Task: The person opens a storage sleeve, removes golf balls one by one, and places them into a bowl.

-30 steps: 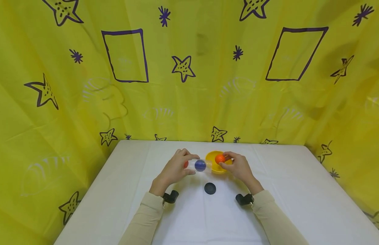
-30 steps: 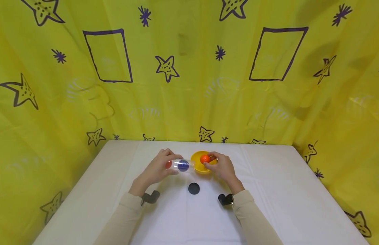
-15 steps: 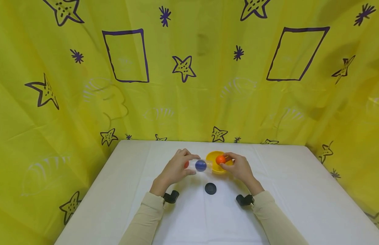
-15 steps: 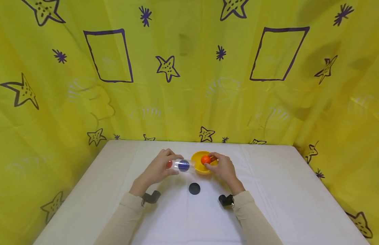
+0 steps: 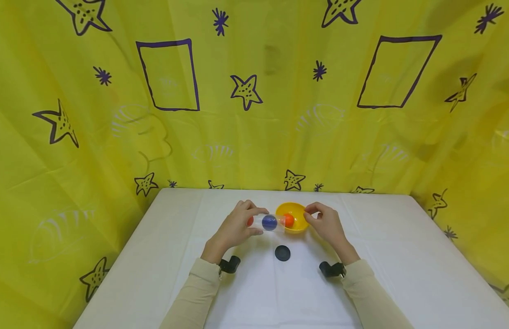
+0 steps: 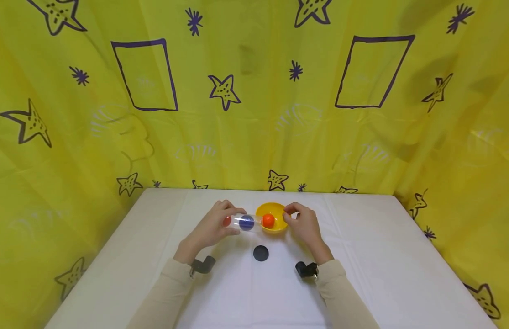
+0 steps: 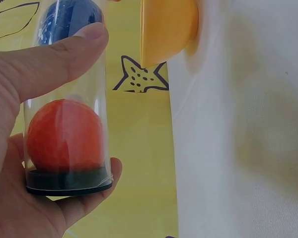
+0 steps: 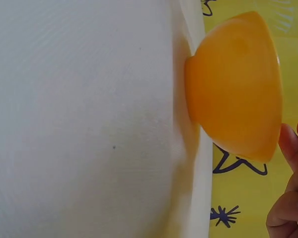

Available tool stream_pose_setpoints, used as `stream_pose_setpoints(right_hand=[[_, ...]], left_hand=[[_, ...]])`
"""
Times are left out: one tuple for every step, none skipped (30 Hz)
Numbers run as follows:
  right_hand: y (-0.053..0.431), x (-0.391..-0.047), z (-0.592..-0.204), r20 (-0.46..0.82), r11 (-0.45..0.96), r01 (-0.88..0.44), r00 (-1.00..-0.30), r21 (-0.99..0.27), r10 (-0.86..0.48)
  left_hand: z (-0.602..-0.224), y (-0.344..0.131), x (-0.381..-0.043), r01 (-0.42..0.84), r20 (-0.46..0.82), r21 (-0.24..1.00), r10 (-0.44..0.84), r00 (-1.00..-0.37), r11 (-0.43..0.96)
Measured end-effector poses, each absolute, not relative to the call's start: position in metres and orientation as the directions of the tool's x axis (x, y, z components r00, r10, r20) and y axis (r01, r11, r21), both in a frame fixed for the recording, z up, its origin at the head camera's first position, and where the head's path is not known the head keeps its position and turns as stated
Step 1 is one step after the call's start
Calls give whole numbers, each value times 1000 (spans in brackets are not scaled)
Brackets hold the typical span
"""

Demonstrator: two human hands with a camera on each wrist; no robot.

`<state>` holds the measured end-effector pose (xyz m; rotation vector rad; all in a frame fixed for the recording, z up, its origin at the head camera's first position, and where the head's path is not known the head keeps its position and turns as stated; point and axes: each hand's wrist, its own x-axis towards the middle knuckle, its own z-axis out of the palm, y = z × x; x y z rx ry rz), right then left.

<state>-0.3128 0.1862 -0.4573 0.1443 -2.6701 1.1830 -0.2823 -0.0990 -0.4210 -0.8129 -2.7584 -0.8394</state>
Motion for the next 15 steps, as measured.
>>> stream_pose_setpoints(right_hand=[[186,-312,-457,235,666,-177,-972,-725,-3],[186,-311,-456,231,663,-176,-973,-727,-5],[187,-309,-455,227,661,-175,-974,-730,-7],[187,-308,-454,222,659,-174,-975,-731,-11],[187,-306,-453,216,657,-173,-976,-734,-15],[187,-305,-452,210,653,-172,-977,-738,-20],[188,-304,-451,205,648,-172,-978,-742,-26],[188,-302,-450,200,644,-175,-979,-745,-35],[188,-301,-450,198,640,-180,-979,-747,-45],[188,-300,-449,196,634,-185,-979,-751,-54],[187,-299,-448,194,630,-189,-979,-753,-61],[187,-297,-448,193,627,-193,-979,-755,-69],[186,-296,-447,194,624,-198,-978,-756,-76],[186,-295,-446,195,625,-206,-977,-753,-86],[185,-294,-446,195,623,-211,-976,-753,-94]], left_hand=[[-421,-99,-282,537,284,474,456,-843,697],[-421,-99,-282,535,281,476,455,-845,698],[-421,-99,-282,533,279,478,455,-846,698],[-421,-98,-282,531,277,479,454,-847,699],[-422,-98,-282,529,274,480,453,-848,699],[-422,-98,-282,529,273,480,454,-848,700],[-422,-98,-283,530,273,477,454,-848,701],[-422,-98,-282,532,276,474,456,-846,701],[-422,-98,-283,535,277,471,458,-845,702],[-422,-98,-283,539,281,465,460,-842,702],[-422,-98,-283,542,285,461,461,-840,703],[-422,-99,-283,545,289,457,462,-838,703],[-422,-99,-283,548,292,453,463,-837,703],[-421,-98,-283,550,295,453,464,-835,702],[-421,-98,-282,548,293,453,463,-836,703]])
